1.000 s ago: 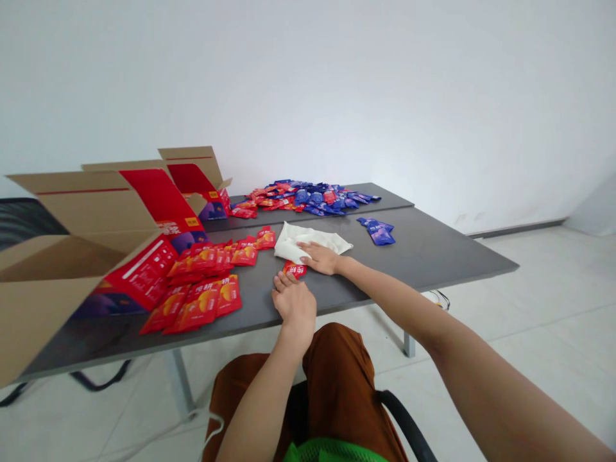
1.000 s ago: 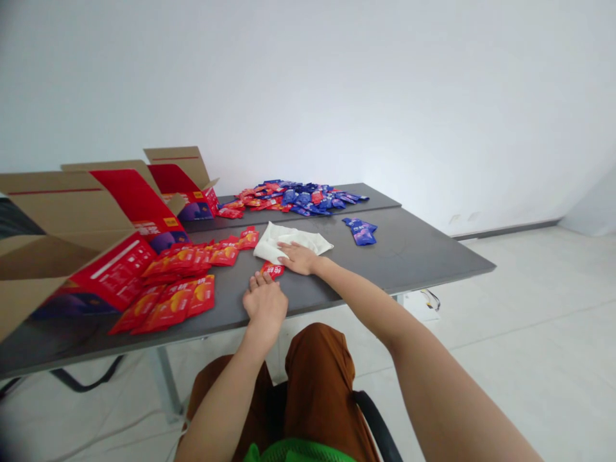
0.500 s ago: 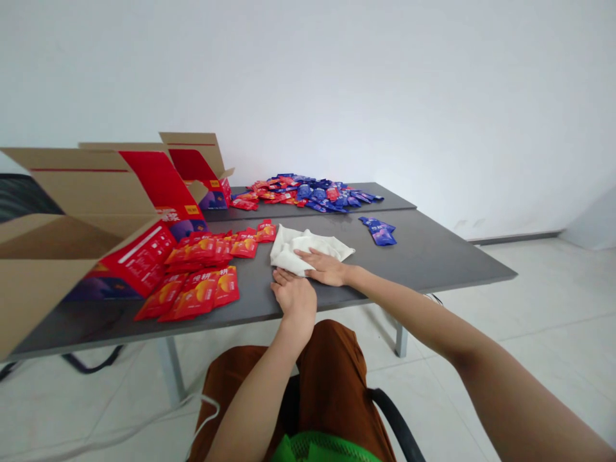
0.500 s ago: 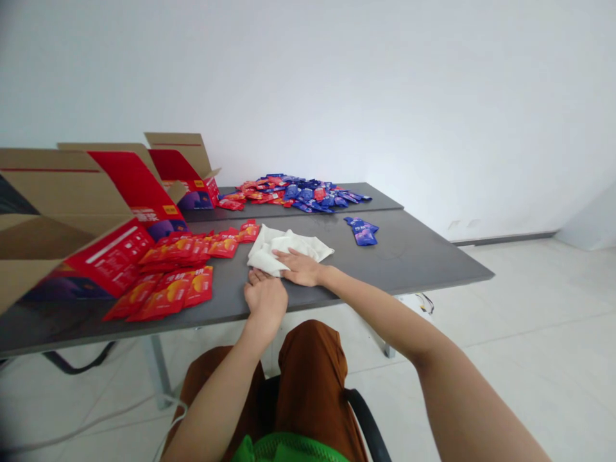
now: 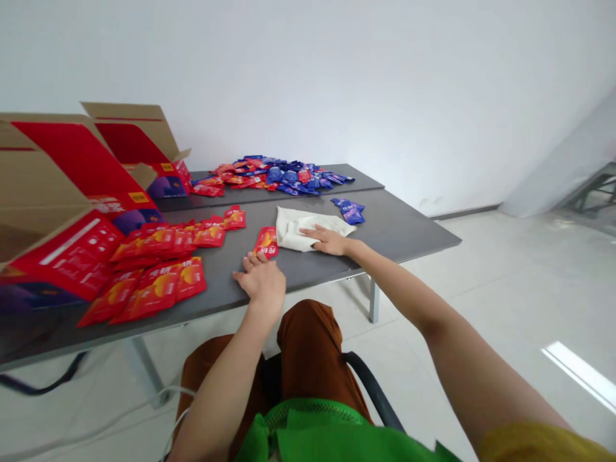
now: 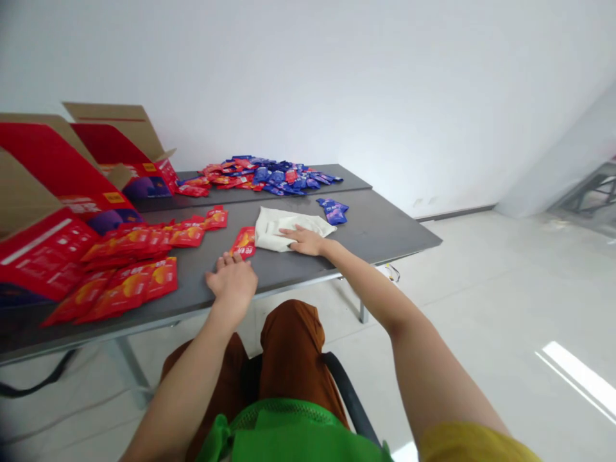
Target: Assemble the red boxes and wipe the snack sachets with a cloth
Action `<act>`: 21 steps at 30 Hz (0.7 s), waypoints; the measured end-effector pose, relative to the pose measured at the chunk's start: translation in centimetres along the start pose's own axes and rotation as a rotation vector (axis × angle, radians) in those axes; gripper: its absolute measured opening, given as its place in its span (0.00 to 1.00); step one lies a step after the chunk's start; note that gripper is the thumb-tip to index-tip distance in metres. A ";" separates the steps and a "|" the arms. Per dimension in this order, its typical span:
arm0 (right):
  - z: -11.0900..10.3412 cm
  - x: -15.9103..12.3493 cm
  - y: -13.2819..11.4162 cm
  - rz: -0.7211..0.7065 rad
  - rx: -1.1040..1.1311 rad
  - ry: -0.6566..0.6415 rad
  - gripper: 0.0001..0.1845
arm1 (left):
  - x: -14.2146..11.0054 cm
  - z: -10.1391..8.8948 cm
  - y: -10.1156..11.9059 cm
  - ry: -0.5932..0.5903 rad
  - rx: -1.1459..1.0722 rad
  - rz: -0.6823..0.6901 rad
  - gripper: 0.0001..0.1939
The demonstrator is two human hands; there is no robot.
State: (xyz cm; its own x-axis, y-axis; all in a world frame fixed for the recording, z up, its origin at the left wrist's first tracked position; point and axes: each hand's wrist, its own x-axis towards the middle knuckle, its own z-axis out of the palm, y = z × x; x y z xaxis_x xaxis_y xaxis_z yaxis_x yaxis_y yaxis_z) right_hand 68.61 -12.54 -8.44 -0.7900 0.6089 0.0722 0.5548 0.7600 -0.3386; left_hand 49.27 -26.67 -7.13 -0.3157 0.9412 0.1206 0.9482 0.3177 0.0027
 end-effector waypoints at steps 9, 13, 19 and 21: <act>-1.5 1.8 2.6 0.102 -0.152 0.022 0.41 | 1.5 0.2 1.3 0.146 0.056 -0.036 0.22; -0.4 2.7 2.1 0.107 -0.162 0.091 0.38 | 2.1 0.7 0.4 0.261 -0.025 -0.057 0.22; 1.3 3.3 -1.6 0.507 0.120 0.310 0.37 | 3.0 0.9 -1.9 0.309 -0.184 -0.168 0.22; 2.0 3.4 -3.8 0.501 0.327 0.310 0.40 | 3.0 0.7 -2.3 0.275 -0.232 -0.212 0.21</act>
State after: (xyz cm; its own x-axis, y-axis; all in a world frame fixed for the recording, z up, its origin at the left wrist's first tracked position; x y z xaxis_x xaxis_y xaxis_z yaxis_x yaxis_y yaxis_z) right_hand 63.34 -13.82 -8.76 -0.3192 0.9441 0.0821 0.6886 0.2906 -0.6644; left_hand 46.15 -24.51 -7.46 -0.5135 0.7818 0.3537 0.8559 0.4373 0.2759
